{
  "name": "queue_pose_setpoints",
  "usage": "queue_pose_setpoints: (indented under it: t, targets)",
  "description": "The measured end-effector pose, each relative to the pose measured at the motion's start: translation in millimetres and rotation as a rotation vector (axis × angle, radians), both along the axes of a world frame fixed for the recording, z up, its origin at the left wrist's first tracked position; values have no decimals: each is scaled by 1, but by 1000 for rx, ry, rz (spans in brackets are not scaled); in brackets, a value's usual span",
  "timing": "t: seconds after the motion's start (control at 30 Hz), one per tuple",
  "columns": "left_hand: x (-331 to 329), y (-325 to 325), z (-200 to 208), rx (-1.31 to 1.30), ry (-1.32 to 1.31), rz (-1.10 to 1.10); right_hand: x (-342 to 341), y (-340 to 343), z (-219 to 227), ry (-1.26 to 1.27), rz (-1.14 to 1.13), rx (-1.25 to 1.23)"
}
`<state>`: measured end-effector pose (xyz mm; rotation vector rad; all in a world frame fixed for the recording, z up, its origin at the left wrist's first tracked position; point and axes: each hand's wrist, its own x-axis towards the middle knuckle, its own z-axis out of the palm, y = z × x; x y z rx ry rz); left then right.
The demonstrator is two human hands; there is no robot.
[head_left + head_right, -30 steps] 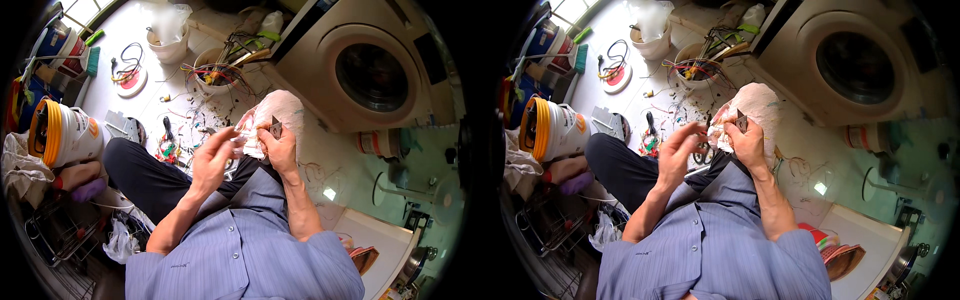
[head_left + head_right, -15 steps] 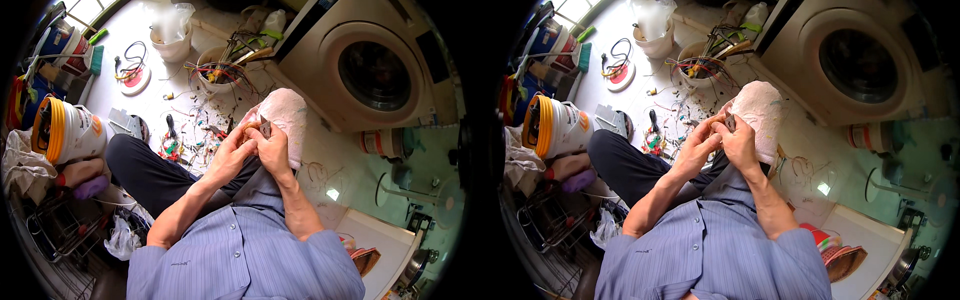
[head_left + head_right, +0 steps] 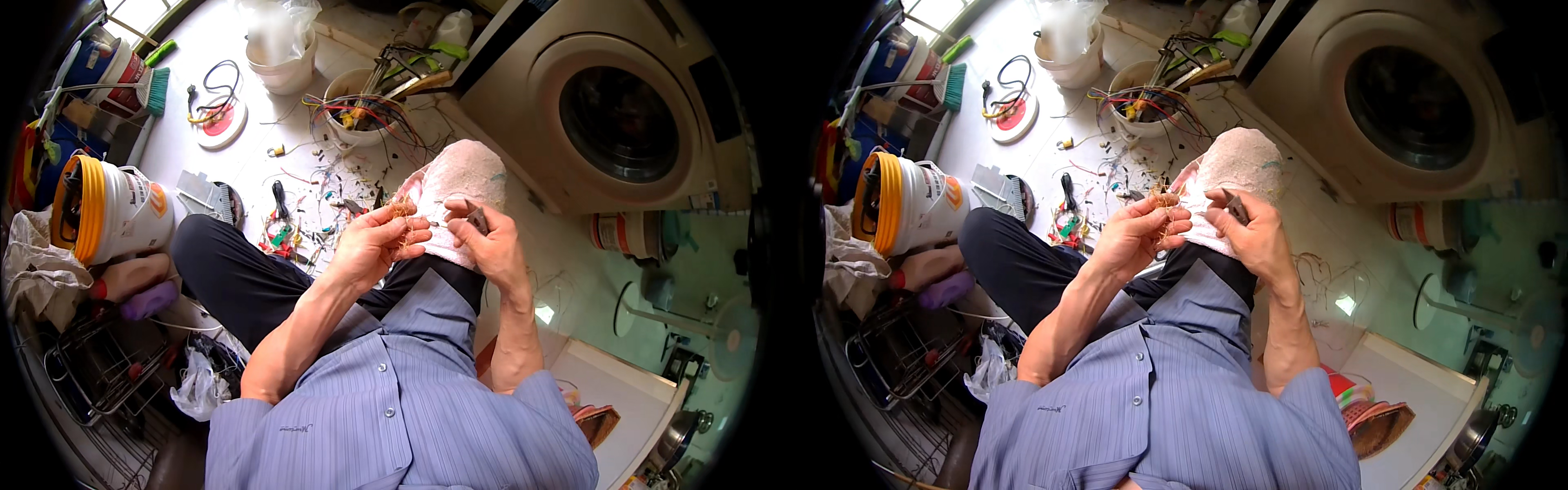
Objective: The person strips insulation from the ends of several colored wires using a blade and then twists the exposed copper strands together by hand while working over a cloth.
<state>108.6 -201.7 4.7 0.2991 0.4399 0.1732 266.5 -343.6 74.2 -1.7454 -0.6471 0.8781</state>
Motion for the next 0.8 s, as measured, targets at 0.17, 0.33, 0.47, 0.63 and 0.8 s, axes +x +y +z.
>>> queue_pose_setpoints:
  t: [0.17, 0.33, 0.47, 0.63, 0.8]
  targets:
    - [0, -2, -3, -29, -24, 24, -13, 0, 2, 130, 168, -56]
    - [2, -2, 5, 5, 0, 72, -14, -1, 2, 245, 199, 28]
    - [1, -3, 3, 129, 18, 45, -26, 3, 1, -122, 130, 63]
    - [-1, -12, 8, 219, -2, -36, -30, 19, -2, -585, 96, 274]
    - [-3, -13, 9, 347, -22, -150, -36, 32, 1, -609, 41, 193]
